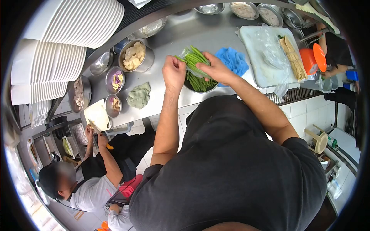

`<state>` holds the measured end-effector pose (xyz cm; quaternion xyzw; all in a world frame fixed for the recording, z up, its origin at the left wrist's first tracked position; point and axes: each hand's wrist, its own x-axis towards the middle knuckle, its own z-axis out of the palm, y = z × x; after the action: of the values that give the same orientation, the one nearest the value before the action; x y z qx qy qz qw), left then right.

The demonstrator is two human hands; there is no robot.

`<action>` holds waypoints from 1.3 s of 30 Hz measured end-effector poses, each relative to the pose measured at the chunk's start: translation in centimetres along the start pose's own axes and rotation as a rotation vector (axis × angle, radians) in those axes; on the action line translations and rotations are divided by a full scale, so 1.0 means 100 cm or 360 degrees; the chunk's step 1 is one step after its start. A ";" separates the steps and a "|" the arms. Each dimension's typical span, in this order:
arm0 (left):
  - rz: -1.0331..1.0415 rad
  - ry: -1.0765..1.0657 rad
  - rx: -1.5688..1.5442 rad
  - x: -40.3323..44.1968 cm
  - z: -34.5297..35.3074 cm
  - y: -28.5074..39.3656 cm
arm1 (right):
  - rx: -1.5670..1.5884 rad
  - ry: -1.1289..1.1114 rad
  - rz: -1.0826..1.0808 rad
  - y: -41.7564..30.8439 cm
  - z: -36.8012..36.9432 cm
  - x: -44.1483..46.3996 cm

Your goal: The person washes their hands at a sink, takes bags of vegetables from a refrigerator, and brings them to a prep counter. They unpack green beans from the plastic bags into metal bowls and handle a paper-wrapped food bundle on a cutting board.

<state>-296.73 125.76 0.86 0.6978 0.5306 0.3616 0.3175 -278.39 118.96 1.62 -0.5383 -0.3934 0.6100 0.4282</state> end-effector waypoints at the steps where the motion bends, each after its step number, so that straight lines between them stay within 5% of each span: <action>1: -0.0007 -0.0021 0.0014 0.002 -0.001 -0.003 | 0.0051 -0.0059 0.0039 0.000 -0.003 -0.001; 6: -0.0023 -0.0111 -0.0038 0.010 0.007 -0.030 | 0.0216 -0.0306 0.0182 0.001 -0.016 -0.002; 9: -0.0175 -0.0193 -0.0314 0.016 0.011 -0.043 | 0.0029 -0.0305 -0.0019 0.011 -0.025 0.004; 12: -0.0187 -0.0286 -0.0411 0.026 0.012 -0.055 | -0.0936 -0.0176 -0.0790 0.009 -0.030 0.011; 15: -0.0273 -0.0378 -0.0632 0.025 0.012 -0.054 | -0.1113 -0.0158 -0.0741 -0.002 -0.028 0.004; 18: -0.0235 -0.0458 -0.0824 0.019 0.014 -0.064 | -0.1827 -0.0027 -0.0719 -0.005 -0.020 -0.006; 21: -0.0143 -0.0794 -0.0517 0.017 0.008 -0.065 | -0.2141 0.0009 -0.0866 0.013 -0.018 -0.009; 24: -0.0139 -0.1038 -0.0345 0.015 -0.004 -0.051 | -0.1977 -0.0016 -0.1034 0.022 -0.021 -0.014; 27: -0.0311 -0.1126 -0.0979 0.016 -0.003 -0.055 | -0.1436 0.0158 -0.1011 0.025 -0.025 -0.018; 30: -0.0574 -0.1159 -0.1111 0.017 -0.013 -0.037 | -0.1305 0.0436 -0.0813 0.042 -0.037 -0.006; 33: -0.0502 -0.1098 -0.0501 0.019 0.003 -0.019 | -0.1260 0.0449 -0.0540 0.052 -0.041 -0.002; 39: -0.0338 -0.0955 -0.0762 0.027 0.025 -0.043 | -0.0870 0.0300 -0.0381 0.028 -0.040 -0.003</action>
<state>-296.36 129.21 -3.56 0.6199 0.3841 0.2202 0.6478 -274.67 117.82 -1.30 -0.6375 -0.5619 0.3744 0.3709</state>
